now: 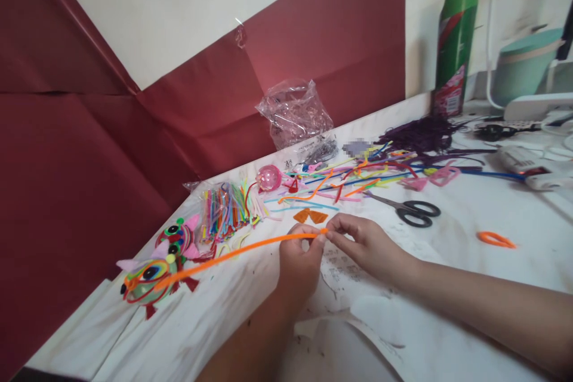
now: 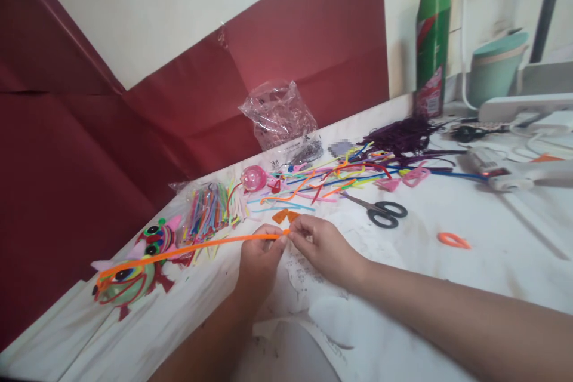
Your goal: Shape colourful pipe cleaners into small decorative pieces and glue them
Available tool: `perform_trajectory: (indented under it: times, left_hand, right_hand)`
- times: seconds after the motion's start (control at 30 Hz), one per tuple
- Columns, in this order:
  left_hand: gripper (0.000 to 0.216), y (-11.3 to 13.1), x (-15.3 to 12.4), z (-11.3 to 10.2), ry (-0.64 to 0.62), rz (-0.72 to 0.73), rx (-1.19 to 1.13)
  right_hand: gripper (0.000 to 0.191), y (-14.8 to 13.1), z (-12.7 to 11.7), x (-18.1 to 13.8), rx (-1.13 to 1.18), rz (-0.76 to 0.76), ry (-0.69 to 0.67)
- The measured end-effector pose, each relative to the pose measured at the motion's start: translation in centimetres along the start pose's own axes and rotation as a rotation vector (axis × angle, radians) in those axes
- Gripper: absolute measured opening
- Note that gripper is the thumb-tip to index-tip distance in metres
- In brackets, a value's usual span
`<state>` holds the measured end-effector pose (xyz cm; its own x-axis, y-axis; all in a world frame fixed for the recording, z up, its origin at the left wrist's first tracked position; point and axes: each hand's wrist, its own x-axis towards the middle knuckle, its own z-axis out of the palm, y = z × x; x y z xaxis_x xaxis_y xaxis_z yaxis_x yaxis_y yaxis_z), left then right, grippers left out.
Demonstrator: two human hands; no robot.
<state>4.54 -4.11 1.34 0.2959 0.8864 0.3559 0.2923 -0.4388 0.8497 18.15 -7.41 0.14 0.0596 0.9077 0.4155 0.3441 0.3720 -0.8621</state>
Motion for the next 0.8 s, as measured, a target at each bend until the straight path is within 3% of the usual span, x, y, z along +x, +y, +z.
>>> perform_trajectory:
  times: [0.2,0.37,0.6,0.8]
  left_hand:
    - [0.006,-0.2,0.1,-0.2,-0.028,-0.011,0.011]
    - [0.005,0.0,0.6,-0.6,-0.092,-0.028,0.111]
    - [0.010,-0.1,1.0,-1.3,-0.252,0.122,0.274]
    - [0.010,-0.1,1.0,-1.3,-0.277,0.070,0.257]
  right_hand:
    - [0.020,0.2,-0.1,0.2,-0.049,0.011,-0.066]
    - [0.019,0.2,-0.7,0.6,-0.239,-0.043,-0.175]
    - [0.016,0.6,-1.6,0.8,-0.396,-0.148,-0.335]
    - [0.016,0.6,-1.9,0.8,-0.434,-0.164,-0.392]
